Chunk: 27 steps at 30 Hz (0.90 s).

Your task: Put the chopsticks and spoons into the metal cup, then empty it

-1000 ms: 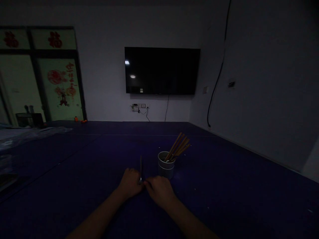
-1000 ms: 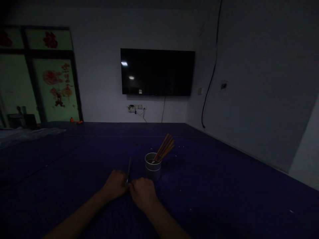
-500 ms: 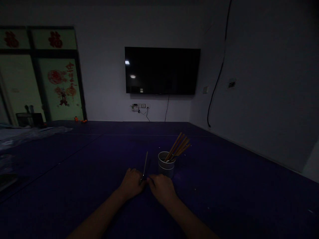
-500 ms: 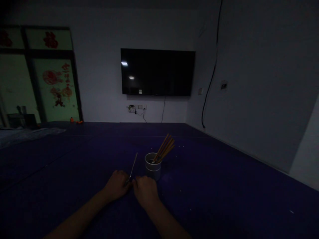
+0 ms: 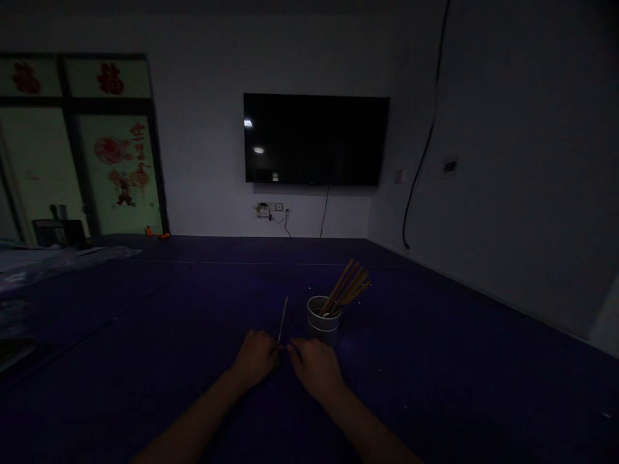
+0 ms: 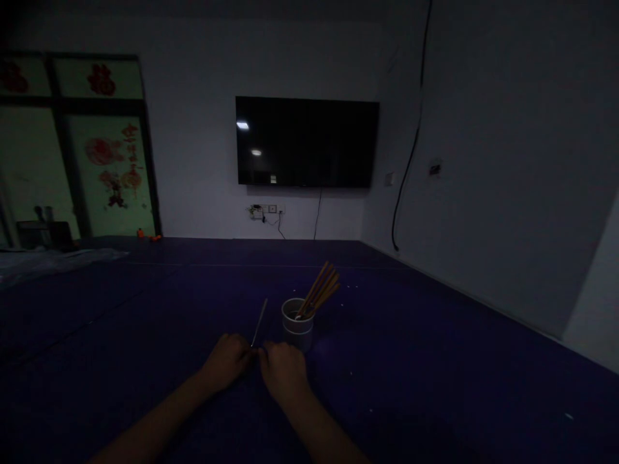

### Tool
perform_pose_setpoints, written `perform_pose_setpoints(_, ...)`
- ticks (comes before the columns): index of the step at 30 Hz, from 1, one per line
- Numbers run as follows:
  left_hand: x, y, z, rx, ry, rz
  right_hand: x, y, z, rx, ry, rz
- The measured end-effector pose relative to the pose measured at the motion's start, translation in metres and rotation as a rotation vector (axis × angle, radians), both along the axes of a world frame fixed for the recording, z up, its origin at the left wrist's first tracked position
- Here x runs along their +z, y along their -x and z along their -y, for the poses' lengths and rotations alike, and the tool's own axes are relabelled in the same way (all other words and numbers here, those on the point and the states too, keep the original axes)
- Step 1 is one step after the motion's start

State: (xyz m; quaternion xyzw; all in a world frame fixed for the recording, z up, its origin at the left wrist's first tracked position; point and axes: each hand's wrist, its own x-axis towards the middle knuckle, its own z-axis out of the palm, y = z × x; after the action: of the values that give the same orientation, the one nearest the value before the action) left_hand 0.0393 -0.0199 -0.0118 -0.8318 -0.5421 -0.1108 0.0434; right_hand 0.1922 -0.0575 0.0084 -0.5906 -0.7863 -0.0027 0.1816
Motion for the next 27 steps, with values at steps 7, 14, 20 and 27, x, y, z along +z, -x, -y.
perform_pose_setpoints(7, 0.004, 0.003, 0.002, -0.066, -0.167, 0.1, 0.002, 0.001, 0.002, 0.003, -0.037, -0.035)
perform_pose_setpoints(14, 0.006, 0.005, 0.005, -0.167, -0.442, 0.152, 0.002, -0.002, 0.002, -0.006, -0.181, -0.275)
perform_pose_setpoints(20, 0.004, 0.006, 0.003, -0.275, -0.586, 0.12, 0.006, -0.002, 0.004, 0.071, -0.296, -0.809)
perform_pose_setpoints(27, 0.008, 0.007, 0.008, -0.24, -0.589, 0.192, 0.012, -0.001, 0.016, 0.097, -0.382, -0.957)
